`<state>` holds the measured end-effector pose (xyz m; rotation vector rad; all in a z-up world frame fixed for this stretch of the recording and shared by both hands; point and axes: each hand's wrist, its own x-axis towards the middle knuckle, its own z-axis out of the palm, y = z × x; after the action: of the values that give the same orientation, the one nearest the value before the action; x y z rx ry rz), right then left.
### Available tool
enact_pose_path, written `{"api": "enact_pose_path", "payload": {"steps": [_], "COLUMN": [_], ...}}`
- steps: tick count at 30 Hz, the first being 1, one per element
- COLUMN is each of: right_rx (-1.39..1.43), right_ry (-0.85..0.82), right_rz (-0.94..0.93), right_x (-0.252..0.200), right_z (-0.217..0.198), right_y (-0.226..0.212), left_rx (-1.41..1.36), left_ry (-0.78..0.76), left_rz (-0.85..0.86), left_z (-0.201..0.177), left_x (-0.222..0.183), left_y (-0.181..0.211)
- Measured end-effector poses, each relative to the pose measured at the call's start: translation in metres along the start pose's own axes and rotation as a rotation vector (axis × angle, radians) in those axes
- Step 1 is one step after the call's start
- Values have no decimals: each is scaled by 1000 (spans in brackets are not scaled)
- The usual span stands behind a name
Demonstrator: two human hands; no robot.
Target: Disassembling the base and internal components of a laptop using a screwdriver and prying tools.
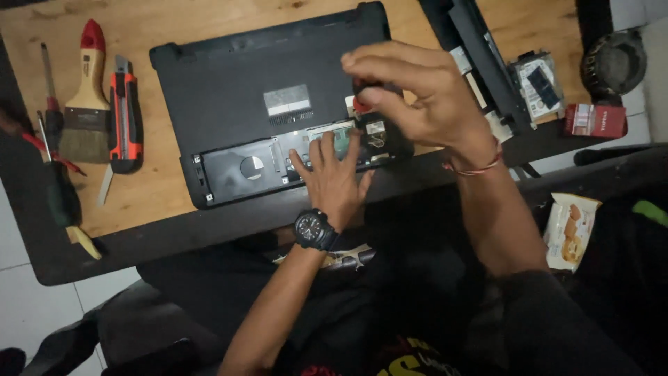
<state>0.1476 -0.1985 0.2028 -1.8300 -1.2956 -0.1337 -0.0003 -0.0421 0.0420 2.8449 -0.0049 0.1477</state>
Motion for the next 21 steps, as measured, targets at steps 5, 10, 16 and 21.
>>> {"api": "enact_pose_path", "payload": {"steps": [5,10,16,21], "right_rx": [-42,77,-30,-166], "right_ry": [197,136,201,284], "right_rz": [52,105,115,119], "right_x": [-10,-8,-5,-19], "right_z": [3,4,8,31], "right_y": [9,15,-3,10], "left_rx": [-102,-554,-915,-913], "left_ry": [11,168,78,264], "left_rz": [-37,244,253,290], "left_z": [-7,-25,-4,-1], "left_x": [2,61,108,110], "left_y": [-4,-17,-32,-21]}}
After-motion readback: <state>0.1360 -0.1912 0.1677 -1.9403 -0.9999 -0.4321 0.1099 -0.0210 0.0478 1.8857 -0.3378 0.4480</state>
